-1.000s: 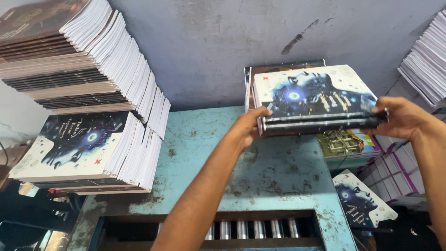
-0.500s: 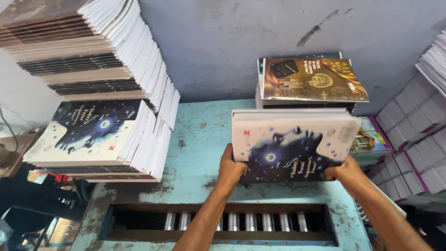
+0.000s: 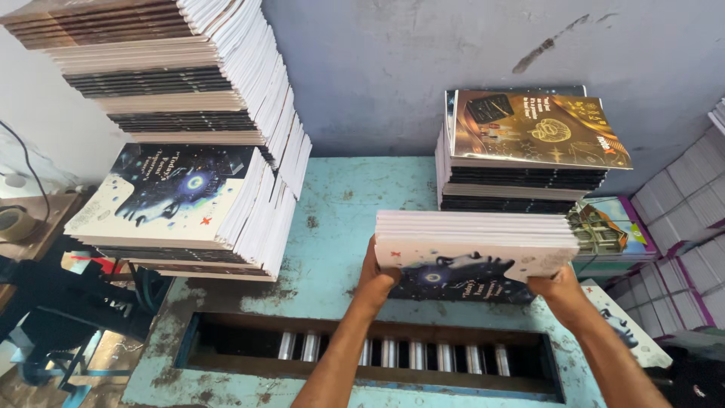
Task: The person places stacks of booklets into a binding machine, presses down on the spine, and then stacks the finished books on the table. The person repeats this process for multiple stacks of booklets.
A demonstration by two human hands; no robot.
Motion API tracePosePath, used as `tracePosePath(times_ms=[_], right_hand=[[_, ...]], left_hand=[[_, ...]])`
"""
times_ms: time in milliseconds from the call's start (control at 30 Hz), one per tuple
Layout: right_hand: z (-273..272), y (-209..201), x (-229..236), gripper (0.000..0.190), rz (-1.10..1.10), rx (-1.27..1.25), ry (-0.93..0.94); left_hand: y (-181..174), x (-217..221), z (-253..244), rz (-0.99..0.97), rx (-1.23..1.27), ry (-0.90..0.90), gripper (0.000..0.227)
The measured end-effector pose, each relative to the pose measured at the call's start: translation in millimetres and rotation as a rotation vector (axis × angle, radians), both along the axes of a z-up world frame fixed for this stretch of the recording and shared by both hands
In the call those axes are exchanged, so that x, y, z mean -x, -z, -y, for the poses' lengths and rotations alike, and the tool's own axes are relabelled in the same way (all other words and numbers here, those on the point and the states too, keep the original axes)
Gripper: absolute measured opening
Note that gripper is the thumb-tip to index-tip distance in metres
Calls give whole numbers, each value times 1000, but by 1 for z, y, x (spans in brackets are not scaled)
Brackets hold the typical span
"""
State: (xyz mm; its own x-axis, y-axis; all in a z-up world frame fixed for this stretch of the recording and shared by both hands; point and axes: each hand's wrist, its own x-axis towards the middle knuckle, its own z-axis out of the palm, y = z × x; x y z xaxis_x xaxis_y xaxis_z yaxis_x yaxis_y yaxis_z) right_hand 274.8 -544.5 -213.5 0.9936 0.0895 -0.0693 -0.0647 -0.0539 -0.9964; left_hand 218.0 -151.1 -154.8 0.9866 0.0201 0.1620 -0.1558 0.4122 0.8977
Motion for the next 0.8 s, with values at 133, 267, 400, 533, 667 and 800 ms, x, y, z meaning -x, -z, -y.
tracePosePath(times_ms=[133,267,400,533,667,800], right_hand=[[-18,-12,5,49,103,-70,36],[-14,-7,1,40,13,-25,3],[-8,12,-3,28,50,67,23],[-7,14,-8,27,63,85,18],[-11,3,-3,29,72,-40,-30],[-12,3,-2,31,60,-7,-19]], left_hand=[[11,-6,1,46,-15,-36,85],[32,-9,-5,-66,75,19,82],[38,-11,3,-137,42,-67,72],[20,-3,-1,-235,-31,-10,70],[-42,6,-18,-149,-125,27,80],[-136,18,-16,145,-526,-304,84]])
